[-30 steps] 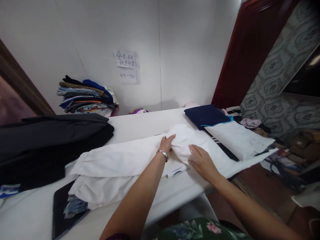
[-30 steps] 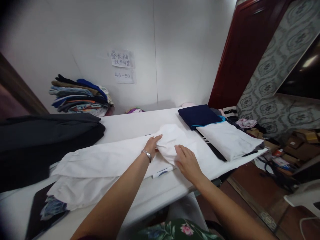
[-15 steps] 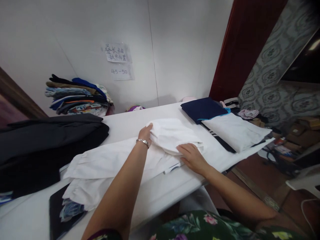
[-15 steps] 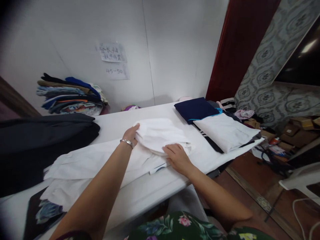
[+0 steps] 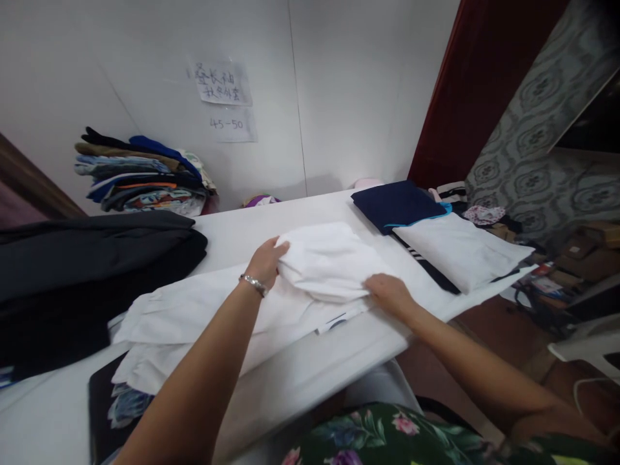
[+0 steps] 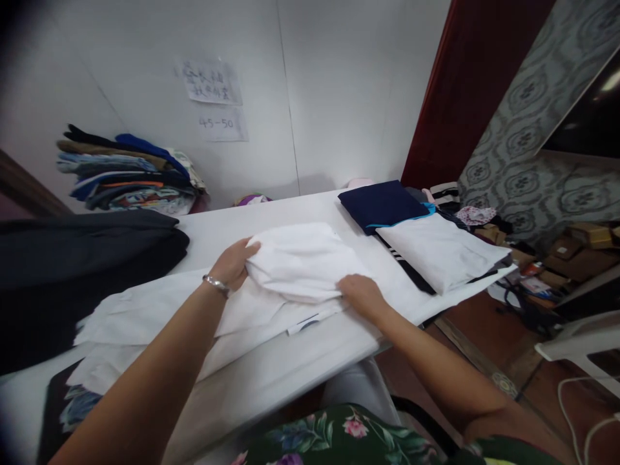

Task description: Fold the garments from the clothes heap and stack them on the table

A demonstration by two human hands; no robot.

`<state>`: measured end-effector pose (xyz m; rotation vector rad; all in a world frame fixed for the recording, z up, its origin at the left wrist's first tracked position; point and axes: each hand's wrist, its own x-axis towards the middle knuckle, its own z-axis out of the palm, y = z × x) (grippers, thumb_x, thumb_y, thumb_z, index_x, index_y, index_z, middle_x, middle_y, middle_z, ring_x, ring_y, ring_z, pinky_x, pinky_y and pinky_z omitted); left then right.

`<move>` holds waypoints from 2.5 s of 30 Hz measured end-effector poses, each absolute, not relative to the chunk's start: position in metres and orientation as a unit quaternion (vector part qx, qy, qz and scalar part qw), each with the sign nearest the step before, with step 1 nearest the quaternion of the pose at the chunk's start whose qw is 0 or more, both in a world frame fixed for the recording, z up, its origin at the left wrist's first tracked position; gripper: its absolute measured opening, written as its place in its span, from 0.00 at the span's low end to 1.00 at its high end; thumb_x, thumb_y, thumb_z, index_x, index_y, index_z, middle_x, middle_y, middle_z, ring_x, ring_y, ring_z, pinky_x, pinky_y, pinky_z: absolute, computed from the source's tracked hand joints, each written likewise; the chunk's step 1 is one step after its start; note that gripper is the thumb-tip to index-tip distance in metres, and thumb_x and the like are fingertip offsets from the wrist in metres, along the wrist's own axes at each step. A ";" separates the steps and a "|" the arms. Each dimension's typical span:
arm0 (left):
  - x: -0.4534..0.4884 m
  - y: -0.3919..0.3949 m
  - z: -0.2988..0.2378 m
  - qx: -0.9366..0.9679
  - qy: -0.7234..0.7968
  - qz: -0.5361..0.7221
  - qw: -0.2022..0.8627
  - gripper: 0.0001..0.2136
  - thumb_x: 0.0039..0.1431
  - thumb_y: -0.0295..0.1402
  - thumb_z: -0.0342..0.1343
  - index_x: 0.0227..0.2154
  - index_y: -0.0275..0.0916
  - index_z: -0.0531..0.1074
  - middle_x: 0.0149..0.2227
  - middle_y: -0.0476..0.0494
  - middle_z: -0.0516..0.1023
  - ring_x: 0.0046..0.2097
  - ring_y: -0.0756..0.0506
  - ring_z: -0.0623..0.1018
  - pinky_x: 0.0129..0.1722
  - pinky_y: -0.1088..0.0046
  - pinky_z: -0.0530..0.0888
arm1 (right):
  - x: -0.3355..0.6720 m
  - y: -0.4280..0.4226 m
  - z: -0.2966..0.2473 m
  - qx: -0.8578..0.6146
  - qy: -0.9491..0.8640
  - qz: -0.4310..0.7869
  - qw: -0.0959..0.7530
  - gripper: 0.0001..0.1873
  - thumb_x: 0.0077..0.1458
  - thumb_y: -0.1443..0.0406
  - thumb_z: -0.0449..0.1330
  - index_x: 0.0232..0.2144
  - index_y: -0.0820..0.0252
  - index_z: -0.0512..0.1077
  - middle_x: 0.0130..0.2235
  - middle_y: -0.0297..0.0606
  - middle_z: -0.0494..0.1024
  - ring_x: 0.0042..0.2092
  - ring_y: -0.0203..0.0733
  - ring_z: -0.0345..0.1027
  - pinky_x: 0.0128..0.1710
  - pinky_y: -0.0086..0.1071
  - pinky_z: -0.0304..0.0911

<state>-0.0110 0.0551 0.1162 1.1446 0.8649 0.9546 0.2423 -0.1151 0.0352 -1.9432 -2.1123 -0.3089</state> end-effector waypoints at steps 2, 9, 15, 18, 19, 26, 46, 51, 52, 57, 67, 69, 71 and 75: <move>-0.026 0.051 0.098 0.503 0.460 0.373 0.630 0.18 0.44 0.32 0.63 0.41 0.36 0.74 0.34 0.42 0.80 0.33 0.46 0.77 0.30 0.73 0.75 | 0.236 -0.122 0.031 -0.650 -0.754 -0.024 0.091 0.12 0.51 0.72 0.54 0.37 0.57 0.72 0.37 0.39 0.77 0.39 0.44 0.68 0.36 0.33 0.58; -0.052 0.041 0.045 0.524 0.525 0.316 0.591 0.15 0.46 0.35 0.62 0.39 0.41 0.74 0.32 0.43 0.79 0.32 0.44 0.76 0.27 0.70 0.73 | 0.237 -0.125 0.064 -0.603 -0.733 0.200 0.243 0.10 0.55 0.65 0.54 0.37 0.56 0.75 0.28 0.33 0.76 0.30 0.38 0.68 0.30 0.29 0.61; -0.050 0.030 0.052 0.662 0.425 0.369 0.495 0.15 0.50 0.39 0.57 0.41 0.40 0.75 0.40 0.43 0.79 0.43 0.42 0.76 0.44 0.66 0.72 | 0.246 -0.050 0.094 -0.585 -0.689 0.099 0.415 0.19 0.57 0.57 0.54 0.48 0.57 0.72 0.51 0.43 0.74 0.48 0.44 0.70 0.37 0.34 0.68; -0.049 0.015 0.061 0.707 0.372 0.365 0.478 0.16 0.53 0.39 0.54 0.44 0.41 0.74 0.43 0.44 0.79 0.45 0.43 0.75 0.48 0.67 0.70 | 0.252 -0.002 0.099 -0.583 -0.718 0.094 0.367 0.27 0.57 0.55 0.54 0.58 0.53 0.64 0.63 0.41 0.62 0.64 0.49 0.51 0.49 0.41 0.65; -0.049 0.009 0.064 0.717 0.361 0.361 0.474 0.15 0.54 0.38 0.54 0.45 0.42 0.74 0.44 0.45 0.79 0.46 0.43 0.75 0.49 0.68 0.69 | 0.254 0.011 0.099 -0.590 -0.725 0.105 0.339 0.29 0.57 0.53 0.55 0.59 0.52 0.62 0.64 0.41 0.59 0.66 0.50 0.45 0.52 0.43 0.62; -0.047 -0.019 0.072 0.765 0.306 0.344 0.450 0.14 0.57 0.35 0.52 0.45 0.46 0.75 0.44 0.46 0.79 0.44 0.43 0.76 0.46 0.70 0.70 | 0.268 0.044 0.090 -0.627 -0.741 0.139 0.197 0.24 0.56 0.50 0.54 0.46 0.59 0.74 0.40 0.40 0.79 0.47 0.47 0.69 0.55 0.43 0.55; -0.074 0.059 0.036 0.682 0.586 0.301 0.319 0.09 0.56 0.38 0.50 0.30 0.42 0.73 0.28 0.45 0.78 0.34 0.43 0.76 0.35 0.70 0.68 | 0.264 0.079 0.063 -0.757 -0.601 0.073 0.245 0.28 0.64 0.53 0.44 0.59 0.63 0.62 0.50 0.47 0.75 0.45 0.45 0.72 0.47 0.39 0.64; -0.072 0.062 0.032 0.685 0.589 0.292 0.315 0.09 0.57 0.39 0.49 0.30 0.42 0.72 0.29 0.44 0.78 0.35 0.42 0.76 0.34 0.70 0.68 | 0.236 0.032 0.072 -0.625 -0.729 -0.020 0.277 0.27 0.62 0.50 0.48 0.58 0.55 0.64 0.63 0.44 0.60 0.65 0.50 0.49 0.62 0.49 0.46; -0.072 0.063 0.032 0.685 0.590 0.289 0.315 0.09 0.57 0.38 0.48 0.31 0.42 0.72 0.30 0.44 0.78 0.35 0.42 0.76 0.35 0.70 0.69 | 0.223 0.021 0.065 -0.599 -0.763 -0.013 0.244 0.28 0.61 0.49 0.49 0.59 0.52 0.62 0.65 0.43 0.57 0.67 0.51 0.44 0.63 0.53 0.42; -0.078 0.059 0.048 0.705 0.608 0.242 0.274 0.12 0.58 0.41 0.47 0.36 0.42 0.73 0.34 0.41 0.80 0.38 0.40 0.77 0.39 0.66 0.70 | 0.172 -0.009 0.018 -0.565 -0.818 0.044 0.100 0.35 0.59 0.46 0.50 0.64 0.53 0.55 0.67 0.46 0.52 0.67 0.54 0.41 0.62 0.57 0.40; -0.034 0.004 0.046 0.911 0.378 0.163 0.037 0.26 0.61 0.44 0.48 0.59 0.38 0.63 0.64 0.35 0.59 0.66 0.35 0.56 0.64 0.51 0.50 | 0.169 -0.010 0.026 -0.578 -0.810 0.034 0.088 0.32 0.62 0.50 0.49 0.64 0.54 0.53 0.67 0.45 0.52 0.67 0.52 0.42 0.62 0.55 0.42; -0.032 0.008 0.031 0.904 0.413 0.100 0.041 0.28 0.61 0.45 0.46 0.61 0.35 0.60 0.65 0.33 0.58 0.66 0.36 0.57 0.63 0.51 0.53 | 0.175 -0.015 0.037 -0.588 -0.804 0.041 0.072 0.30 0.62 0.50 0.49 0.63 0.54 0.57 0.66 0.45 0.56 0.67 0.52 0.44 0.62 0.55 0.41; -0.034 0.012 0.022 0.900 0.430 0.071 0.024 0.30 0.62 0.45 0.43 0.63 0.32 0.56 0.66 0.34 0.55 0.66 0.38 0.55 0.64 0.53 0.54 | 0.189 -0.021 0.044 -0.625 -0.778 0.023 0.064 0.30 0.61 0.49 0.49 0.61 0.53 0.59 0.65 0.45 0.58 0.66 0.54 0.44 0.62 0.58 0.37; -0.035 0.014 0.022 0.901 0.432 0.047 0.003 0.31 0.63 0.46 0.41 0.64 0.33 0.53 0.67 0.36 0.51 0.67 0.40 0.52 0.64 0.55 0.53 | 0.229 -0.031 0.038 -0.696 -0.713 0.037 0.076 0.30 0.61 0.50 0.49 0.62 0.54 0.58 0.67 0.43 0.52 0.68 0.54 0.38 0.63 0.56 0.40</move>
